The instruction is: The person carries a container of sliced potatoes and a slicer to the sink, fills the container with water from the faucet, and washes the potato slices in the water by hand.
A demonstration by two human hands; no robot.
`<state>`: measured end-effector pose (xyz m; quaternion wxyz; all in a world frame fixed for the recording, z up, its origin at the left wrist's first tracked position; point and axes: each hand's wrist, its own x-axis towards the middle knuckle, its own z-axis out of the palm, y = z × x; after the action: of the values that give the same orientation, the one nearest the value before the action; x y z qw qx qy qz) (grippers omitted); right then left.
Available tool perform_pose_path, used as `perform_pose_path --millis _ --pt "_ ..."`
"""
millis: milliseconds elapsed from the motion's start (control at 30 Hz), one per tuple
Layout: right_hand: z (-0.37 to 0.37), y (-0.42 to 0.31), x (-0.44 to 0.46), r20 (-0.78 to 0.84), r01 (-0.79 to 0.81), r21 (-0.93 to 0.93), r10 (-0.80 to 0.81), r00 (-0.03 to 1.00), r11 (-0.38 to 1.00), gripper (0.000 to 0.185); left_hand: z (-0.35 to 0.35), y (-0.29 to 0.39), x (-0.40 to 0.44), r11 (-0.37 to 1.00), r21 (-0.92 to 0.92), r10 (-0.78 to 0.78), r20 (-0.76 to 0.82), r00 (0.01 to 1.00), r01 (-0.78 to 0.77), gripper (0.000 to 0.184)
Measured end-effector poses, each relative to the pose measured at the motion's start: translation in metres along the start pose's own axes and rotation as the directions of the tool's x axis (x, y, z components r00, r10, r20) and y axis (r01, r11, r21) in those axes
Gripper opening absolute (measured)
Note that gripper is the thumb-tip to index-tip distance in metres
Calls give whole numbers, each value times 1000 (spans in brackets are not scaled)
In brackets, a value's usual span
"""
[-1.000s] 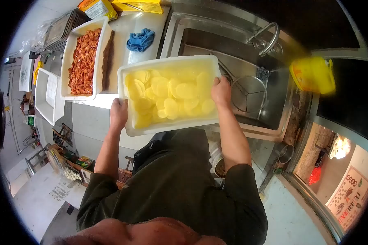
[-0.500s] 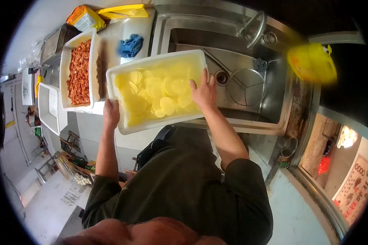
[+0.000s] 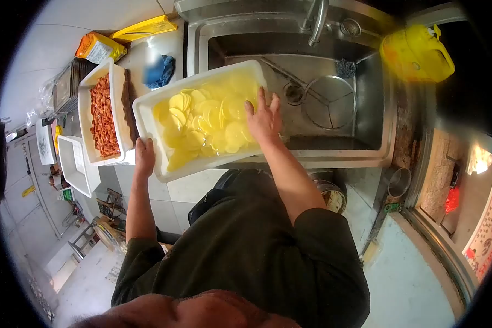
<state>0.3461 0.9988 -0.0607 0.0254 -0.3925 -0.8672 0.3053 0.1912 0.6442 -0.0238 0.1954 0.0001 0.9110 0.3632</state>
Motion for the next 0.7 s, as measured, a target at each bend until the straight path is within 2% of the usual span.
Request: perform_pose_path --millis 100,200,300,333,433,500,533,633,667,700 --pt "10 4 -1 -81 45 -25 -47 996 999 59 -2 2 1 999 0 -40 37 998 40 30" --pt "12 2 0 -124 51 -28 -54 991 998 54 -1 -5 6 996 -86 -33 54 998 38 31" --pt "20 6 0 -185 80 -67 -91 978 995 50 -1 -4 6 996 -58 -58 69 996 62 32" --pt "23 10 4 -207 90 -79 -105 973 993 49 -1 -3 6 999 -23 -23 65 998 24 31" --pt "35 12 11 -237 142 -128 -169 957 982 45 4 9 2 984 -111 -132 78 988 140 24" --pt "27 15 6 -232 138 -150 -171 958 979 43 7 1 7 990 -98 -91 83 992 99 21" --pt "23 11 9 -214 139 -140 -167 962 980 42 9 -5 10 997 -31 -66 58 996 68 21" --pt "25 13 24 -255 217 -151 -250 934 964 40 14 6 1 994 -38 -104 50 993 106 22" --pt "26 20 25 -265 247 -168 -285 921 954 40 15 6 -1 999 40 6 24 1000 -7 21" --pt "27 23 23 -289 285 -185 -329 899 941 40 16 16 -5 996 -73 -48 34 998 51 20"
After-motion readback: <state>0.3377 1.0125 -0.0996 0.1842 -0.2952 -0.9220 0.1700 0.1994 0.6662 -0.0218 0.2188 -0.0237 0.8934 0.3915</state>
